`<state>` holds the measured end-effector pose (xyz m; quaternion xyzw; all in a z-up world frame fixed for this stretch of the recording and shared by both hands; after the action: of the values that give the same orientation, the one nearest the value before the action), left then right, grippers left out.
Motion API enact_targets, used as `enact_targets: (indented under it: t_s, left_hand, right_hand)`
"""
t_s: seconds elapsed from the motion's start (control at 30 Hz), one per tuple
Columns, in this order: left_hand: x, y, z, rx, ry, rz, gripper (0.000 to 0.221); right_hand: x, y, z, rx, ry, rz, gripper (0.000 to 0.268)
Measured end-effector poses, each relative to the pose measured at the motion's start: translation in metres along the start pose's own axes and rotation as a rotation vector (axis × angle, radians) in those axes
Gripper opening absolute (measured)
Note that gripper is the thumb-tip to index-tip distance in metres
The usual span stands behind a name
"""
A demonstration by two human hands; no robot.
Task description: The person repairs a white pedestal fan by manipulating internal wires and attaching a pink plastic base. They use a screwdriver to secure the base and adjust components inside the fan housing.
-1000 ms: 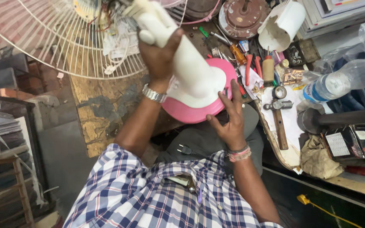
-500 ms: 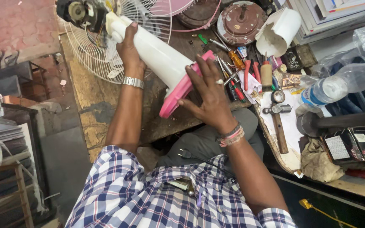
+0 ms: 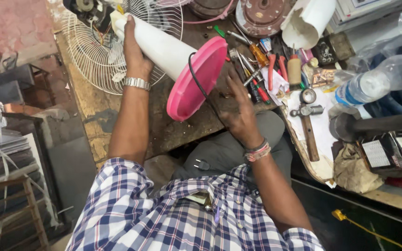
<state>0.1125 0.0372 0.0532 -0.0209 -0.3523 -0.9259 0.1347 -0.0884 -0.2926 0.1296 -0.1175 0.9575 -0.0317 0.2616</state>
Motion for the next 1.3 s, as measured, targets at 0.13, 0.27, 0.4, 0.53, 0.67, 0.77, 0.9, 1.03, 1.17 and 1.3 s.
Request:
enact_targets:
  t_s: [0.13, 0.27, 0.4, 0.53, 0.67, 0.77, 0.9, 1.03, 1.17, 1.3]
  left_hand:
    - [0.040, 0.007, -0.011, -0.139, 0.003, -0.045, 0.069]
    - [0.137, -0.022, -0.060, -0.443, 0.050, -0.125, 0.085]
    - [0.220, -0.057, -0.082, -0.542, 0.424, -0.147, 0.085]
    - [0.230, -0.071, -0.117, -1.223, 0.415, -0.103, 0.080]
    - [0.204, -0.061, -0.132, -1.230, 0.409, 0.034, 0.045]
    - [0.203, -0.049, -0.124, -1.127, 0.500, 0.060, 0.049]
    - [0.202, -0.053, -0.127, -1.029, 0.453, 0.085, 0.049]
    - [0.198, -0.057, -0.134, -1.156, 0.436, 0.132, 0.045]
    - [0.196, -0.053, -0.134, -1.142, 0.466, 0.040, 0.041]
    - [0.194, -0.053, -0.137, -1.029, 0.366, -0.042, 0.037]
  right_hand:
    - [0.044, -0.018, 0.080, -0.144, 0.428, 0.184, 0.043]
    - [0.068, -0.021, 0.107, -0.161, 0.479, 0.193, 0.037]
    - [0.072, -0.018, 0.088, -0.053, 0.397, 0.176, 0.032]
    - [0.065, -0.016, 0.073, 0.060, 0.411, 0.171, 0.028]
    - [0.060, -0.014, 0.057, 0.171, 0.365, 0.145, 0.025]
    - [0.056, -0.011, 0.044, 0.305, 0.251, 0.129, 0.024]
    - [0.062, -0.006, 0.062, 0.358, 0.335, 0.093, 0.023]
    - [0.046, -0.031, 0.094, 0.446, 0.417, 0.150, 0.019]
    - [0.019, -0.070, 0.110, 0.700, 0.268, 0.219, 0.016]
    - [0.009, -0.059, 0.137, 0.971, 0.311, -0.031, 0.014]
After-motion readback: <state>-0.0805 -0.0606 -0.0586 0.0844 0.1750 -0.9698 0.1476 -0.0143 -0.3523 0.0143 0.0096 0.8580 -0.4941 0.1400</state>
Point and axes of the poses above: each hand's wrist, its own x-axis away from the middle knuckle, its own y-axis out of the palm, z = x × y, the point moved 6 cm from there along -x, towards the middle knuckle, and after that the axes turned 11 degrees about -x, right-handed, at the moved point
